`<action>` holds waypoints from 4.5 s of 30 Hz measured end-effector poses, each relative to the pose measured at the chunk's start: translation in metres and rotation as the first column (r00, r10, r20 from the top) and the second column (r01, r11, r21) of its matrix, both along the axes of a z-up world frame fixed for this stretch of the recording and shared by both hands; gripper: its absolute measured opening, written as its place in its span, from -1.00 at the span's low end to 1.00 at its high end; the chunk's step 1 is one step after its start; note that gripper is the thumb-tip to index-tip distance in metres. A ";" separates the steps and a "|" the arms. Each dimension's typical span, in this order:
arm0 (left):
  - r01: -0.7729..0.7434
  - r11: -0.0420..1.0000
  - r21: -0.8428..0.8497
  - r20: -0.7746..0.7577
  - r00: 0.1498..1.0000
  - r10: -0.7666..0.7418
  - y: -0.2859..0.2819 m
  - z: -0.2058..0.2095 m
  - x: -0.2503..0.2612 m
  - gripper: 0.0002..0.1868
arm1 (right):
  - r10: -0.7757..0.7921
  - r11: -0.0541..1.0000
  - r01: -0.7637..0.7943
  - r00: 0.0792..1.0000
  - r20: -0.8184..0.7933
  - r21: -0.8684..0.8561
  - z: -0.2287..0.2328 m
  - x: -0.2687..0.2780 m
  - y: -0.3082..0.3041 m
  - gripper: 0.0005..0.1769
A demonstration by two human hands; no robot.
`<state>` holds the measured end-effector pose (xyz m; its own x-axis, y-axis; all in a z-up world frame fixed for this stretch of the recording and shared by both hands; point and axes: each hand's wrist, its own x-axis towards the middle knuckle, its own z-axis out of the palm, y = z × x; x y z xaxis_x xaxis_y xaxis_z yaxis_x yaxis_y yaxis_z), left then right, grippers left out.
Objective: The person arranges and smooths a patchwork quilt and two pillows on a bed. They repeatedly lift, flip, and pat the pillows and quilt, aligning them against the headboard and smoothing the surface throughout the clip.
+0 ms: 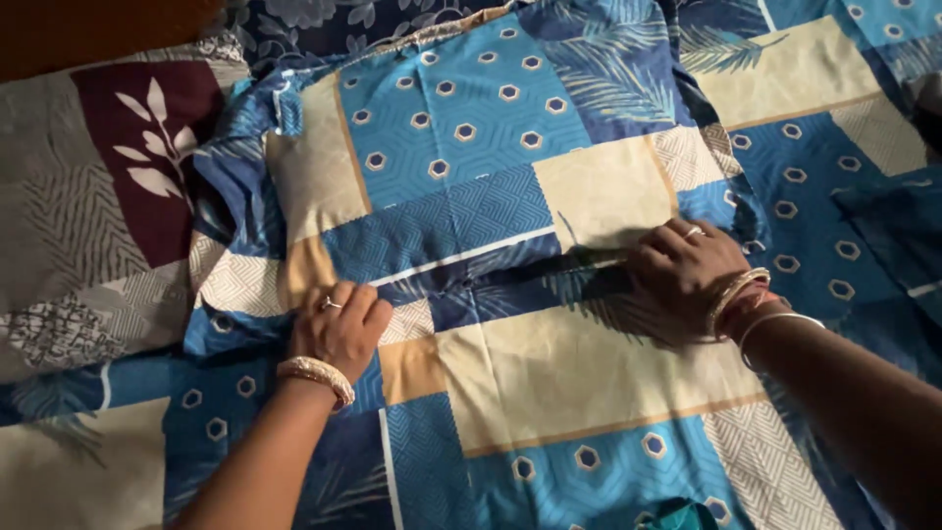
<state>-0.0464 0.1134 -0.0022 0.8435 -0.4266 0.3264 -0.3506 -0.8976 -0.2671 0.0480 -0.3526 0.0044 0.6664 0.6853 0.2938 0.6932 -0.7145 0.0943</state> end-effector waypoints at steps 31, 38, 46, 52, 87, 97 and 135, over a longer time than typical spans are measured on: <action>-0.069 0.982 0.174 -0.024 0.997 0.074 -0.052 -0.020 0.032 -0.83 | 0.060 0.994 -0.056 0.997 -0.043 0.091 0.012 0.012 0.015 -0.73; 0.155 0.978 0.140 -0.015 0.988 -0.154 -0.076 0.004 0.021 -0.80 | 0.019 0.989 -0.009 0.998 -0.067 0.146 0.033 -0.003 0.026 -0.65; 0.219 0.975 -0.028 0.218 0.953 -0.208 -0.146 -0.021 0.042 -0.69 | -0.016 0.987 0.026 0.998 -0.063 0.157 0.030 -0.010 0.020 -0.57; 0.093 0.992 0.089 0.111 0.988 -0.103 -0.134 -0.045 0.049 -0.86 | 0.062 0.991 -0.070 0.995 0.073 0.118 0.030 -0.009 0.000 -0.36; -0.335 0.923 -0.188 -0.118 0.941 0.317 -0.087 0.052 -0.020 -0.70 | -0.539 0.818 0.519 0.842 0.015 0.248 0.040 -0.010 -0.019 -0.70; -0.147 0.921 -0.362 0.015 0.987 0.163 -0.115 0.044 0.069 -0.05 | -0.082 0.973 0.078 0.997 0.010 0.219 0.041 0.034 0.061 0.08; -0.400 0.867 -0.296 0.032 0.904 0.427 -0.252 0.012 0.080 -0.19 | -0.727 0.449 0.800 0.587 -0.358 0.398 0.006 -0.042 -0.197 -0.13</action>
<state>0.0337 -0.1382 0.0100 0.8825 0.0734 0.4645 0.0830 -0.9966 -0.0001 0.0059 -0.5493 0.0103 0.9011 -0.3288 0.2827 -0.1769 -0.8739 -0.4528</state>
